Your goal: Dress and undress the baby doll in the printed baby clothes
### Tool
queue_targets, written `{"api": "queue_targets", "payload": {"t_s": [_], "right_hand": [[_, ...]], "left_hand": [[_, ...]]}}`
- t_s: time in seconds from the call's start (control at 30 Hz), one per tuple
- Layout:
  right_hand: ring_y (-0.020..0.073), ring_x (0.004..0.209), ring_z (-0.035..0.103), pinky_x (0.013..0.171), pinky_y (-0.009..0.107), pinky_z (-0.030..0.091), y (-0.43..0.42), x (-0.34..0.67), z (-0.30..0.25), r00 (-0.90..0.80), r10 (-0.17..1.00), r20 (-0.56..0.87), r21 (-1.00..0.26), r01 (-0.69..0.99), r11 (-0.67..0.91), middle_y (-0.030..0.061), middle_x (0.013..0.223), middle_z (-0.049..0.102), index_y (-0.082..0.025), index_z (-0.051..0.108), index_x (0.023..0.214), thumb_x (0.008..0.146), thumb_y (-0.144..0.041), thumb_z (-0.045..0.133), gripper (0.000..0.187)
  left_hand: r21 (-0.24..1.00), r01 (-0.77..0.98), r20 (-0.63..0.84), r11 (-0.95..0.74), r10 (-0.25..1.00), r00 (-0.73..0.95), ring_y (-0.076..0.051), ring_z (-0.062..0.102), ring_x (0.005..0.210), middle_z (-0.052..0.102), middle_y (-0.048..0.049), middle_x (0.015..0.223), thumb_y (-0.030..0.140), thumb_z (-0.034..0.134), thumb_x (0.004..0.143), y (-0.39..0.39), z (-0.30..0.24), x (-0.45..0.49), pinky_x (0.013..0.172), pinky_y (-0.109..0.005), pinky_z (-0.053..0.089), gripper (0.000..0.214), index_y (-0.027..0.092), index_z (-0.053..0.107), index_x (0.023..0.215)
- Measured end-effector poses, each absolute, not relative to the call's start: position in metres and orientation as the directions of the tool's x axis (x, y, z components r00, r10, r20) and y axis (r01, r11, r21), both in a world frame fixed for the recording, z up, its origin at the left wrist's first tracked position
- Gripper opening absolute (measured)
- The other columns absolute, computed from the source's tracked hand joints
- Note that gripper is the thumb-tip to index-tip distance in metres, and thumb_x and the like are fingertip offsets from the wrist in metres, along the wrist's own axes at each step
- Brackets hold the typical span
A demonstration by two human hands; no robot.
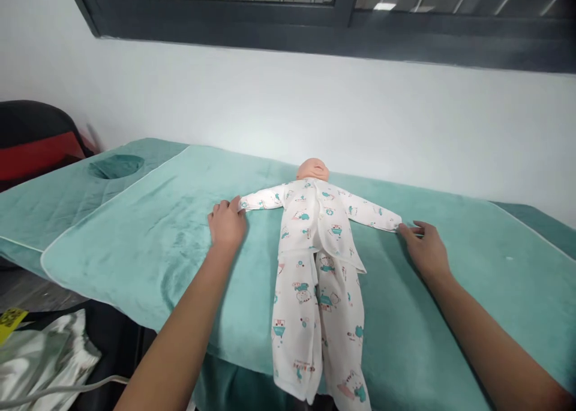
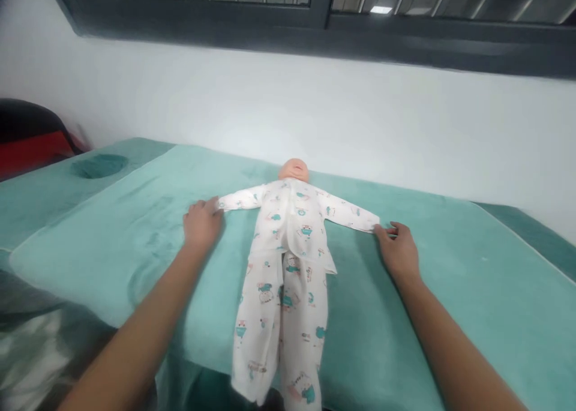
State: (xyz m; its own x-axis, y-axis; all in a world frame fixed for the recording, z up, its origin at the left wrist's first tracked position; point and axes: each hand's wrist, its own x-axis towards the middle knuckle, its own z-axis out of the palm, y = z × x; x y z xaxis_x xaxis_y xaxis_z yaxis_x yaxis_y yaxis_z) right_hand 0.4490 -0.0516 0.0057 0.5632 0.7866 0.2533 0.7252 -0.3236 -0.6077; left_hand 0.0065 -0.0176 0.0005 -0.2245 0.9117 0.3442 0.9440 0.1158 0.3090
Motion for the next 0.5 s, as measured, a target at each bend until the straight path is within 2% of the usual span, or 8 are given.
{"api": "queue_targets", "payload": {"t_s": [0.1, 0.2, 0.33, 0.5], "right_hand": [[0.0272, 0.087, 0.062, 0.077, 0.039, 0.046, -0.040, 0.455, 0.003, 0.496, 0.839, 0.225, -0.521, 0.789, -0.326, 0.0125, 0.104, 0.067, -0.017, 0.058, 0.124, 0.078, -0.055, 0.058, 0.059], [0.0247, 0.084, 0.059, 0.075, 0.037, 0.044, -0.026, 0.458, -0.002, 0.438, 0.864, 0.249, -0.466, 0.836, -0.290, 0.0105, 0.098, 0.066, -0.019, 0.060, 0.119, 0.079, -0.048, 0.058, 0.049], [0.0221, 0.080, 0.057, 0.078, 0.037, 0.044, -0.003, 0.469, -0.009, 0.436, 0.824, 0.361, -0.525, 0.825, -0.207, 0.0093, 0.097, 0.064, -0.019, 0.062, 0.114, 0.079, -0.038, 0.056, 0.041], [0.0226, 0.076, 0.055, 0.080, 0.041, 0.046, 0.006, 0.479, -0.012, 0.507, 0.737, 0.448, -0.586, 0.789, -0.186, 0.0086, 0.092, 0.062, -0.019, 0.064, 0.105, 0.076, -0.032, 0.057, 0.033]], "left_hand": [[0.394, 0.912, 0.321, 0.114, 0.913, -0.253, -0.032, 0.054, 0.113, 0.066, -0.0113, 0.116, 0.022, 0.045, 0.088, -0.011, 0.000, 0.004, 0.091, -0.046, 0.039, 0.040, 0.026, 0.058, 0.126], [0.444, 0.892, 0.350, 0.080, 0.901, -0.255, -0.028, 0.054, 0.115, 0.064, -0.0076, 0.122, 0.015, 0.045, 0.086, 0.000, -0.001, -0.004, 0.092, -0.041, 0.040, 0.041, 0.027, 0.059, 0.123], [0.429, 0.902, 0.397, 0.057, 0.885, -0.244, -0.026, 0.056, 0.111, 0.063, -0.0070, 0.118, 0.010, 0.042, 0.084, 0.012, -0.003, -0.015, 0.084, -0.036, 0.043, 0.045, 0.027, 0.059, 0.121], [0.390, 0.908, 0.367, 0.152, 0.879, -0.305, -0.030, 0.056, 0.105, 0.060, -0.0103, 0.108, 0.007, 0.046, 0.077, 0.016, -0.008, -0.019, 0.082, -0.040, 0.044, 0.048, 0.027, 0.063, 0.117]]}}
